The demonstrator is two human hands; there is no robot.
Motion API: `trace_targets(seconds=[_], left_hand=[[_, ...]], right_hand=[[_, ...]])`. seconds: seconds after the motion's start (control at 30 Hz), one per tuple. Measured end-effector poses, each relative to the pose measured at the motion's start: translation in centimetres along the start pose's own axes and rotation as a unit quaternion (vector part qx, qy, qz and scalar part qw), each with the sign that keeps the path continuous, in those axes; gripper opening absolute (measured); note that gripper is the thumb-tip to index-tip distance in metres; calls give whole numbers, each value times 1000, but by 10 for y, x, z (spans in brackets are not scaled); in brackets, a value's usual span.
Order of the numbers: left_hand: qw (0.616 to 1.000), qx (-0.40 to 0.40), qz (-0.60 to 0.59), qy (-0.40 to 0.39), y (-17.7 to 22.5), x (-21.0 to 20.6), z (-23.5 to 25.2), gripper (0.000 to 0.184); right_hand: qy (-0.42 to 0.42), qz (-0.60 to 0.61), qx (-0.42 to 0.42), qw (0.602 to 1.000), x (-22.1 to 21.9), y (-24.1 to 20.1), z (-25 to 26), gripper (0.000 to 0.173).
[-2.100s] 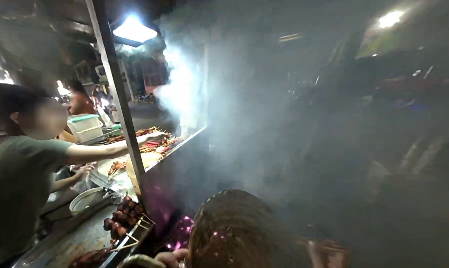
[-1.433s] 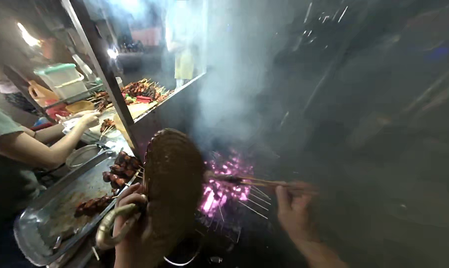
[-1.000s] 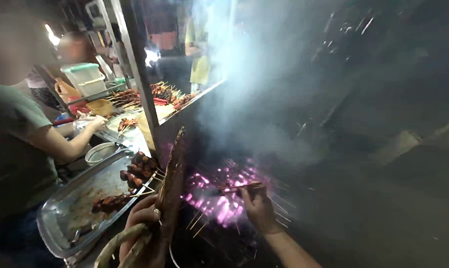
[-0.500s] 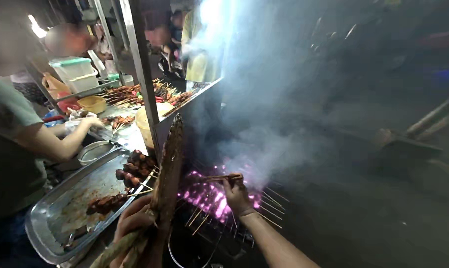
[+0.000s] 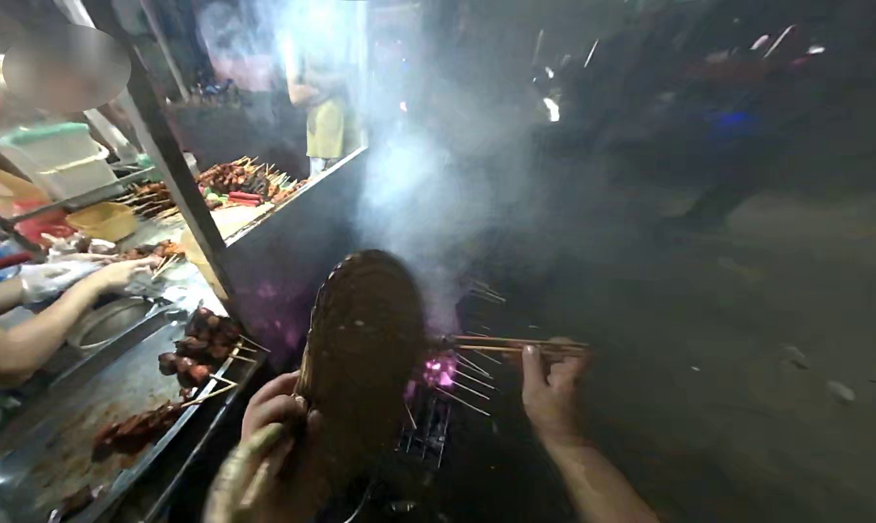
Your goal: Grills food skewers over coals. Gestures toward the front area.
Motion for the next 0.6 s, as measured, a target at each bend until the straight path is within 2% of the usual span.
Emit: trace_targets(seconds=[0.03,0.07,0.13,0.2,0.27,0.33,0.37,0.43,0.5,0.53,0.6], left_hand=[[999,-7,37,-2,-8,-8,-4,9],[999,19,28,3,-15,-16,-8,8],[991,117,-66,-15,-23,-34,-14,20],[978,165,-127,-30,-28,-40,-13,25],[994,101,-34,-7,-37,-32,-10,21],[997,28,74,21,-39,-27,-8,11],[996,24,88,24,-38,-30,-10,10],[997,79,4,5,-33,-40,-11,17],[981,152,-119,-34,-28,-51,-11,25],[974,167,-149,-30,-30,-53,-12,26],[990,119,-77,7,-41,-42,-17,21]], right_hand=[[-10,-38,0,999,0,8,3,47],[-30,-62,-15,998,-1,20,7,48],[-17,-53,-16,998,5,32,17,48],[21,-9,-10,1000,16,28,27,50],[31,-4,-20,999,16,34,34,49],[4,-40,-44,998,6,54,42,46],[-4,-53,-50,997,3,63,47,46],[20,-50,-21,998,5,61,58,45],[52,-20,-1,998,12,53,65,49],[54,0,-5,999,13,55,66,53],[17,10,8,1000,0,68,72,57]])
Point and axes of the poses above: each hand's wrist, its own z-axis towards the middle knuckle, its own x-axis out of the back of the hand, y = z × x, the point moved 10 cm from there along z, towards the middle knuckle, and after that the axes turned 1 degree about -y, right-handed, at the moved point
